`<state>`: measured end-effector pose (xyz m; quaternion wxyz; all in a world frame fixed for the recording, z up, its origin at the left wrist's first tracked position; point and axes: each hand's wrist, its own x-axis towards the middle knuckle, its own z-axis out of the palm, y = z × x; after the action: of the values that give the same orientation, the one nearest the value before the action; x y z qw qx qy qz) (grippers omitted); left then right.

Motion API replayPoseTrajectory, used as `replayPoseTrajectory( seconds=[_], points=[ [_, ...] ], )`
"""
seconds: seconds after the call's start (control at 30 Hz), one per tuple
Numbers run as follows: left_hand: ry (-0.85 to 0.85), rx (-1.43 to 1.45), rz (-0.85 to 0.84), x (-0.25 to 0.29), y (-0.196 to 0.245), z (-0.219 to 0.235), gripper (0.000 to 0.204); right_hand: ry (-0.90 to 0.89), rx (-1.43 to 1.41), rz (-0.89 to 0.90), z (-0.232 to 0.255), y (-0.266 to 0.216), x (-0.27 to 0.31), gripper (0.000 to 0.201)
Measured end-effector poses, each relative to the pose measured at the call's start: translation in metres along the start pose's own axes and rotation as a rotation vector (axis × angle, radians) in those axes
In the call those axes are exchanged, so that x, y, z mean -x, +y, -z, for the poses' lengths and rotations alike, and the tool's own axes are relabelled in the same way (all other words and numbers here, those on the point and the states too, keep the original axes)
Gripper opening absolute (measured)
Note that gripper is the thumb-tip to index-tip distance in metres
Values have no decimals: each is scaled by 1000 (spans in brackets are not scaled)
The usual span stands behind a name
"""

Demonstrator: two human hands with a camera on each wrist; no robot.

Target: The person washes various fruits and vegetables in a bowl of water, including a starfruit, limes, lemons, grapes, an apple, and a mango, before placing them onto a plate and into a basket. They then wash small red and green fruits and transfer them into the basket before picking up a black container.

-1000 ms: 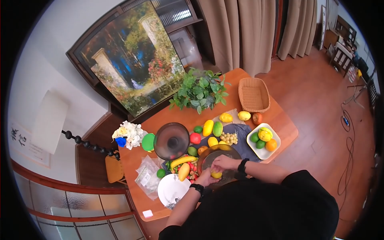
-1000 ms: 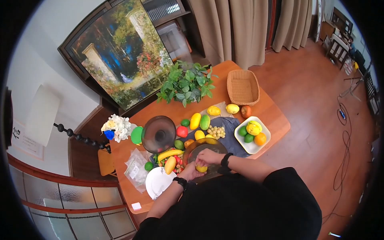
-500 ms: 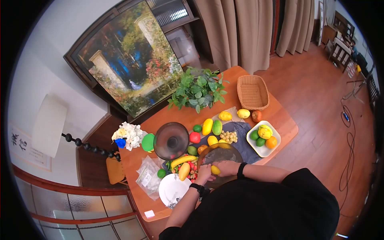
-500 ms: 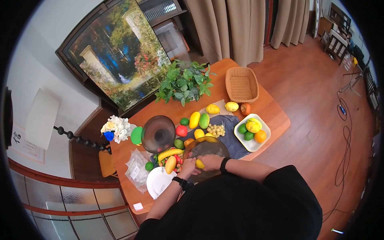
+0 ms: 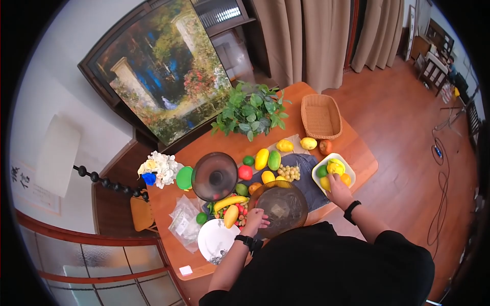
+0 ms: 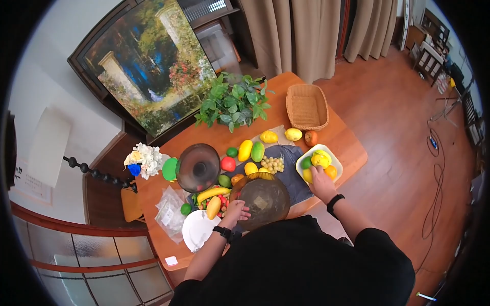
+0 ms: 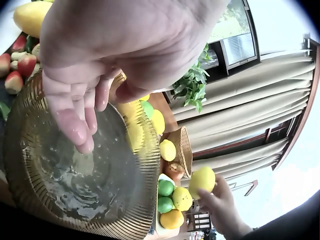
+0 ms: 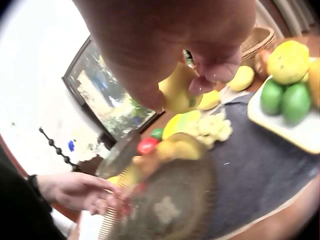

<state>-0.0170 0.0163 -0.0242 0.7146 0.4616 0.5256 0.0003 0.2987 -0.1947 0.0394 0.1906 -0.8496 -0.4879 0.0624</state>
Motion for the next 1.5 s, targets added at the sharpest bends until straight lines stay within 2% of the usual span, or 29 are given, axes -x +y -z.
replayPoseTrajectory(
  seconds=[0.03,0.1,0.3,0.77,0.87,0.93,1.0,1.33,1.43,1.47,1.5],
  points=[
    [-4,-7,-1,-1,-2,-1,32,2,4,7,-4,8,6,48],
    [-5,-9,-7,-3,-2,-2,33,-123,166,-38,-14,21,16,52],
    [0,13,-35,-4,-6,-6,31,-82,232,-130,-36,35,24,55],
    [25,37,-30,-6,-12,2,32,-104,255,-120,-31,28,26,60],
    [8,55,-27,-9,-12,1,30,-98,263,-111,-43,33,41,63],
    [22,77,-35,-11,-13,-2,29,-80,295,-46,-45,43,32,67],
    [27,53,-30,-12,-14,1,29,-207,274,-161,-47,43,28,72],
    [36,42,-38,-10,-12,0,30,-83,236,-27,-26,21,4,68],
    [46,55,-44,-5,-9,-2,30,-40,153,92,-20,9,-27,47],
    [46,62,-44,-4,-9,-2,29,-41,152,93,-22,6,-43,47],
    [49,70,-42,-3,-9,-2,29,-15,144,178,-26,4,-61,46]
  ],
)
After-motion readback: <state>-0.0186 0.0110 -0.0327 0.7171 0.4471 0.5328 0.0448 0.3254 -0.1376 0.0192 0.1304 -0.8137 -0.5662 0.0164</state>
